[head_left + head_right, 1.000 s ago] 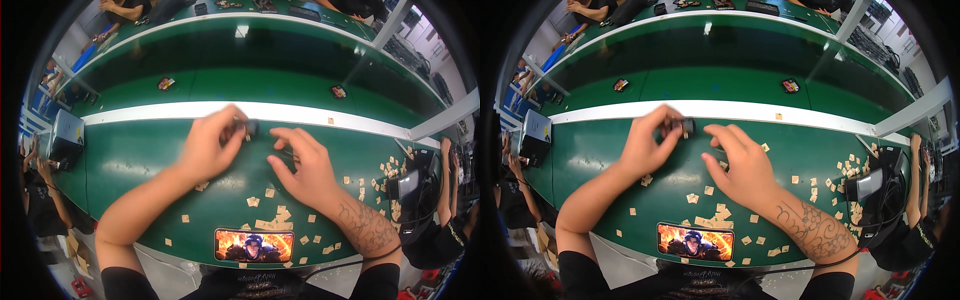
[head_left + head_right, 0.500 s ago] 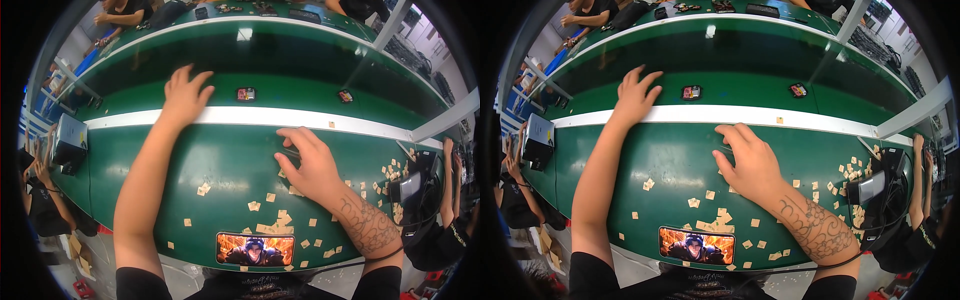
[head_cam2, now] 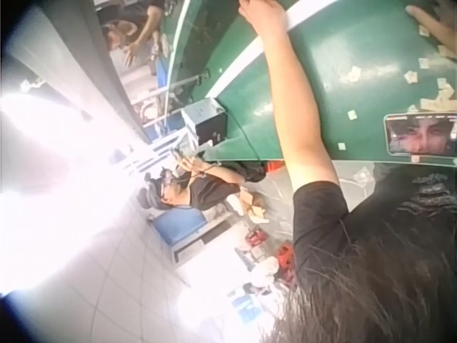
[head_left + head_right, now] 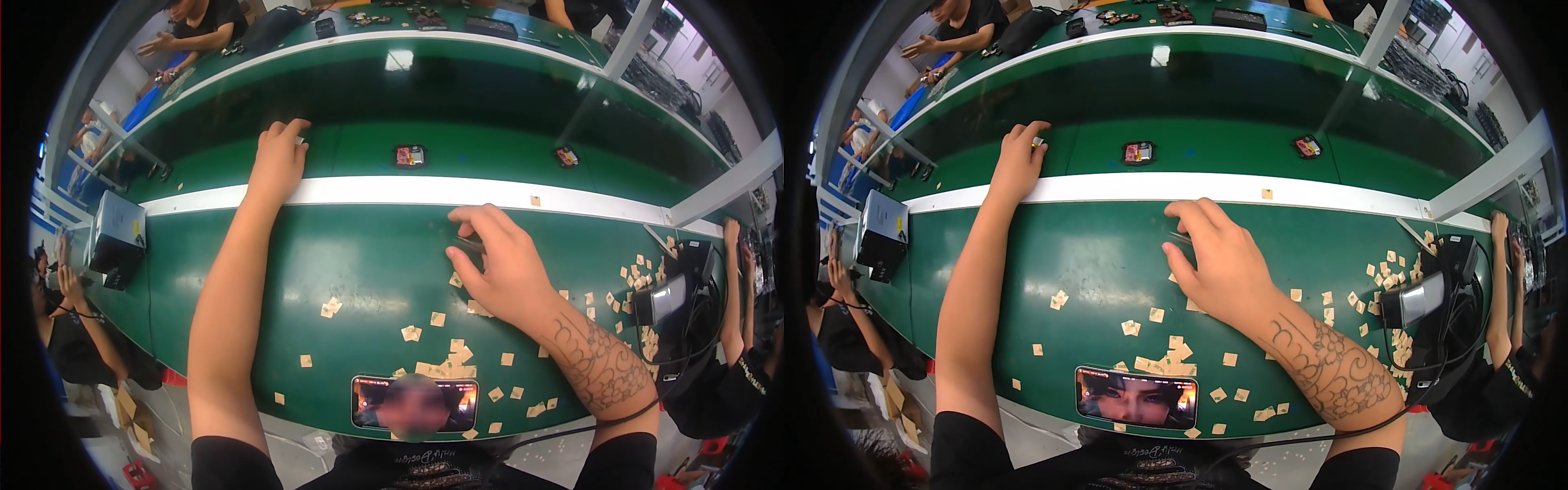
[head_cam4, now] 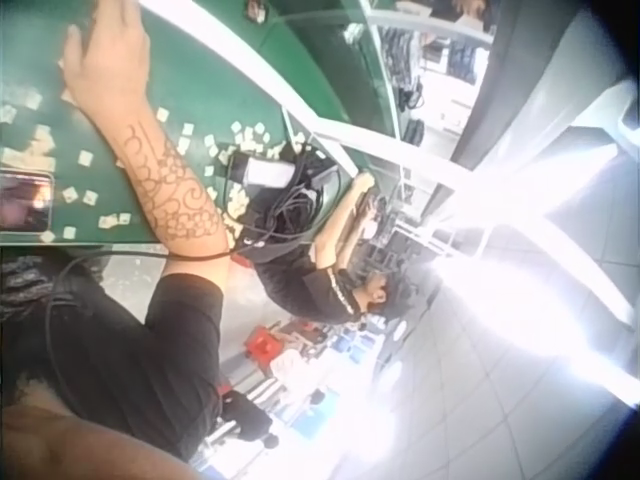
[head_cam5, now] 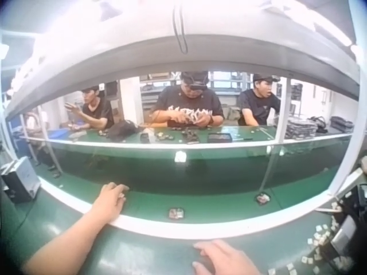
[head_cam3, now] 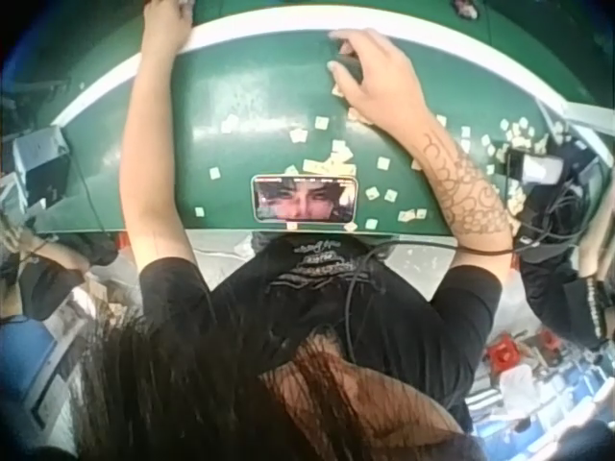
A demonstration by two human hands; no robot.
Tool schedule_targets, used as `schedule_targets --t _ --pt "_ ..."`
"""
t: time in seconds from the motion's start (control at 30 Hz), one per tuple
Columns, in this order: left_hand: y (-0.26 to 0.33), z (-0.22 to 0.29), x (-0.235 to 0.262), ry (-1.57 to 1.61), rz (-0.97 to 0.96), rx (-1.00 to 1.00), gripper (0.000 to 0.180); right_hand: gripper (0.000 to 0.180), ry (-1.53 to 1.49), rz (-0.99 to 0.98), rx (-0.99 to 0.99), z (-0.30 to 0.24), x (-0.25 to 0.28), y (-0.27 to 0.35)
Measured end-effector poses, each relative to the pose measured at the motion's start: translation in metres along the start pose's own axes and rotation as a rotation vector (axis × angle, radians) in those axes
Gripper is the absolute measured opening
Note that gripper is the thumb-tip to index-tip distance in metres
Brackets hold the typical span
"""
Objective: Assembling small electronic components by applying adhesive tape on an assembly line.
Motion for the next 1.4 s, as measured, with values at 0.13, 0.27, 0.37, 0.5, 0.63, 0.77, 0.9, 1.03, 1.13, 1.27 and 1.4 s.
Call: schedule_targets --t 0.13,0.27,0.37,0.5,0.63,0.77,0.9,1.03,1.13,1.27,1.4 --pt "0.014 0.066 0.016 0.034 0.001 -0.247 0.042 0.021 -0.027 0.009 -0.025 0.005 0.001 -0.002" --pt "0.063 0.145 0.02 0.288 -0.161 -0.457 0.045 0.016 -0.085 0.049 -0.001 0.009 0.004 -0.001" --pt "0.101 0.165 0.021 0.379 -0.283 -0.595 0.046 0.012 -0.141 0.09 0.061 0.004 0.005 -0.004" --pt "0.122 0.164 0.036 0.42 -0.338 -0.589 0.058 0.012 -0.133 0.049 0.024 -0.002 0.006 -0.002" --pt "0.126 0.139 0.038 0.564 -0.416 -0.48 0.07 0.016 -0.147 -0.094 0.029 -0.014 0.005 -0.002" --pt "0.124 0.136 0.044 0.581 -0.46 -0.458 0.075 0.022 -0.166 -0.231 0.178 -0.026 -0.008 0.003" --pt "0.129 0.14 0.043 0.592 -0.454 -0.456 0.076 0.034 0.159 -0.307 0.18 -0.033 -0.018 0.008" --pt "0.135 0.144 0.044 0.614 -0.398 -0.479 0.076 0.033 0.357 -0.266 0.252 -0.043 -0.014 0.008" --pt "0.138 0.146 0.04 0.566 -0.368 -0.521 0.076 0.029 0.553 -0.307 0.276 -0.054 -0.015 0.007" --pt "0.137 0.148 0.043 0.597 -0.371 -0.507 0.074 0.021 0.423 -0.248 0.239 -0.043 -0.016 0.007" --pt "0.137 0.146 0.041 0.658 -0.419 -0.425 0.074 0.015 0.072 -0.17 0.117 -0.029 -0.015 0.006"
Point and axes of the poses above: each hand's wrist, its own y-axis away from the middle knuckle, its own x-axis out of the back of the hand, z = x × y, the point moved 3 cm from there along -y, towards the middle knuckle, and after that the axes turned 3 degrees about -z, right-handed, at the moved point
